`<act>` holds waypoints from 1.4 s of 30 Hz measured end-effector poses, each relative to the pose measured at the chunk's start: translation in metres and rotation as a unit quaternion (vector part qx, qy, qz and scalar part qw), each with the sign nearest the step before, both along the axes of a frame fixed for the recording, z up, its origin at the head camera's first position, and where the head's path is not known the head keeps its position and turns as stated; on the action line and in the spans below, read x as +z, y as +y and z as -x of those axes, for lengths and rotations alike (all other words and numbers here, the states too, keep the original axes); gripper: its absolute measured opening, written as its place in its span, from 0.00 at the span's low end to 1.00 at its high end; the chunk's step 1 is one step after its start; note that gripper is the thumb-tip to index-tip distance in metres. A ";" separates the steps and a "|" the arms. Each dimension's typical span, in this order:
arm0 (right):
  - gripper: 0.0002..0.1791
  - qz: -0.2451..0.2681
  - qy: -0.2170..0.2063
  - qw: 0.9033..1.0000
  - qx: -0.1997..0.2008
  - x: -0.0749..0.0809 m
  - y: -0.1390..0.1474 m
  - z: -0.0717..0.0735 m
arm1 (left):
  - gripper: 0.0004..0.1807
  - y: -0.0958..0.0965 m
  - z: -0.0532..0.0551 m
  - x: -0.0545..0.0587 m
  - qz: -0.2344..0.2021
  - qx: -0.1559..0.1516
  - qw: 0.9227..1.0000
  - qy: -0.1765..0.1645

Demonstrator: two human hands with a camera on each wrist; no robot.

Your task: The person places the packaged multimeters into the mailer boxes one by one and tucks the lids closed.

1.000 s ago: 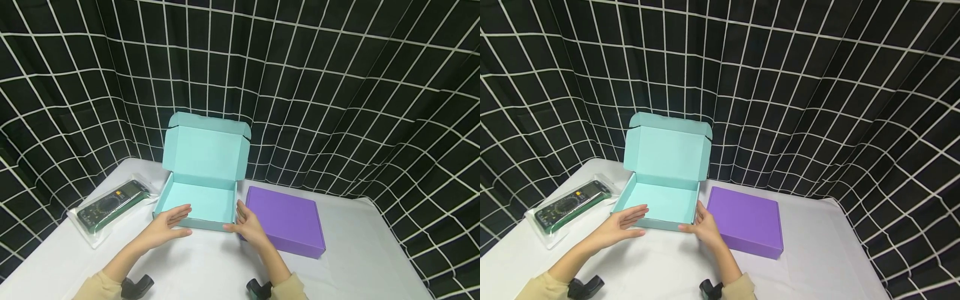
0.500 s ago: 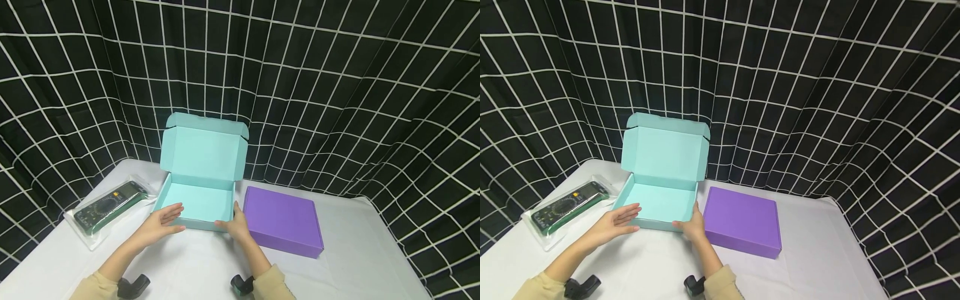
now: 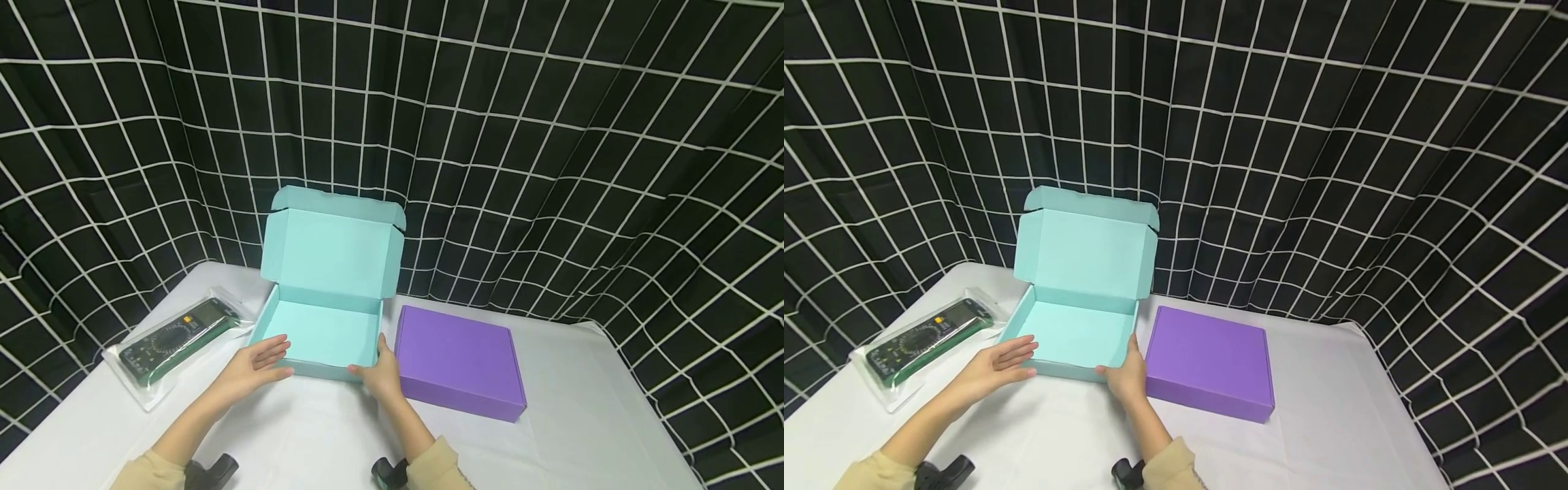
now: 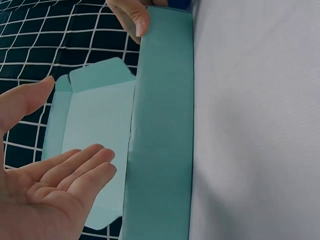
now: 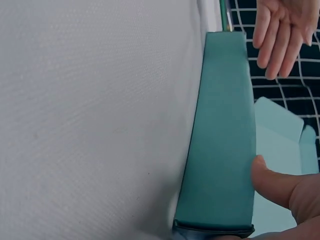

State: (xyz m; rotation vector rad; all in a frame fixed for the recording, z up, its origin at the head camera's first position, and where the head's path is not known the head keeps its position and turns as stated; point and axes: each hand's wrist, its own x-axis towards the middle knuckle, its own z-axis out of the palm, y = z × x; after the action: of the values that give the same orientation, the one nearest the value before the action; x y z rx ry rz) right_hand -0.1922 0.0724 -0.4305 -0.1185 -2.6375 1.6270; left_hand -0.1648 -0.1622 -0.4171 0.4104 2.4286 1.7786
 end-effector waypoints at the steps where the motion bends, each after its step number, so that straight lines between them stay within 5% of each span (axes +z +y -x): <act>1: 0.48 -0.001 0.001 1.000 0.000 0.001 0.000 -0.001 | 0.38 0.000 -0.001 0.000 -0.002 0.004 1.000 -0.002; 16: 0.48 -0.018 0.010 1.000 0.009 0.006 0.001 0.001 | 0.37 -0.006 0.003 -0.004 0.012 0.048 0.999 0.016; 21: 0.48 -0.019 0.013 1.000 0.007 0.005 0.001 0.001 | 0.36 -0.012 0.002 -0.003 0.062 0.098 0.991 0.060; 23: 0.48 -0.022 0.014 1.000 0.009 0.005 0.001 0.001 | 0.34 -0.018 0.001 -0.002 0.120 0.137 0.978 0.102; 24: 0.48 -0.023 0.014 1.000 0.010 0.004 0.001 0.001 | 0.33 -0.021 0.000 -0.001 0.160 0.161 0.965 0.131; 27: 0.48 -0.028 0.017 0.999 0.012 0.004 0.001 0.000 | 0.30 -0.036 -0.002 -0.001 0.275 0.231 0.910 0.208; 29: 0.48 -0.030 0.018 0.999 0.012 0.003 0.002 0.000 | 0.29 -0.048 -0.002 -0.002 0.325 0.271 0.876 0.229; 30: 0.48 -0.031 0.019 0.999 0.011 0.003 0.002 0.000 | 0.29 -0.054 -0.002 -0.003 0.341 0.284 0.867 0.228; 32: 0.48 -0.031 0.019 0.999 0.009 0.002 0.003 -0.001 | 0.30 -0.069 -0.002 -0.007 0.359 0.299 0.861 0.200; 37: 0.48 -0.031 0.019 0.999 0.009 0.001 0.003 -0.002 | 0.38 -0.099 -0.004 -0.014 0.367 0.318 0.873 0.047; 42: 0.49 -0.032 0.019 0.999 0.013 -0.001 0.003 -0.002 | 0.49 -0.117 -0.007 -0.016 0.373 0.331 0.860 -0.106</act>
State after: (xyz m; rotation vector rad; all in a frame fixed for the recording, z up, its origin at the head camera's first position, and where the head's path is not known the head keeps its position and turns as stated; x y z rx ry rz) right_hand -0.1898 0.0751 -0.4318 -0.0509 -2.6697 1.5334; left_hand -0.1580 -0.2792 -0.4331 -0.7282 2.9927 0.7493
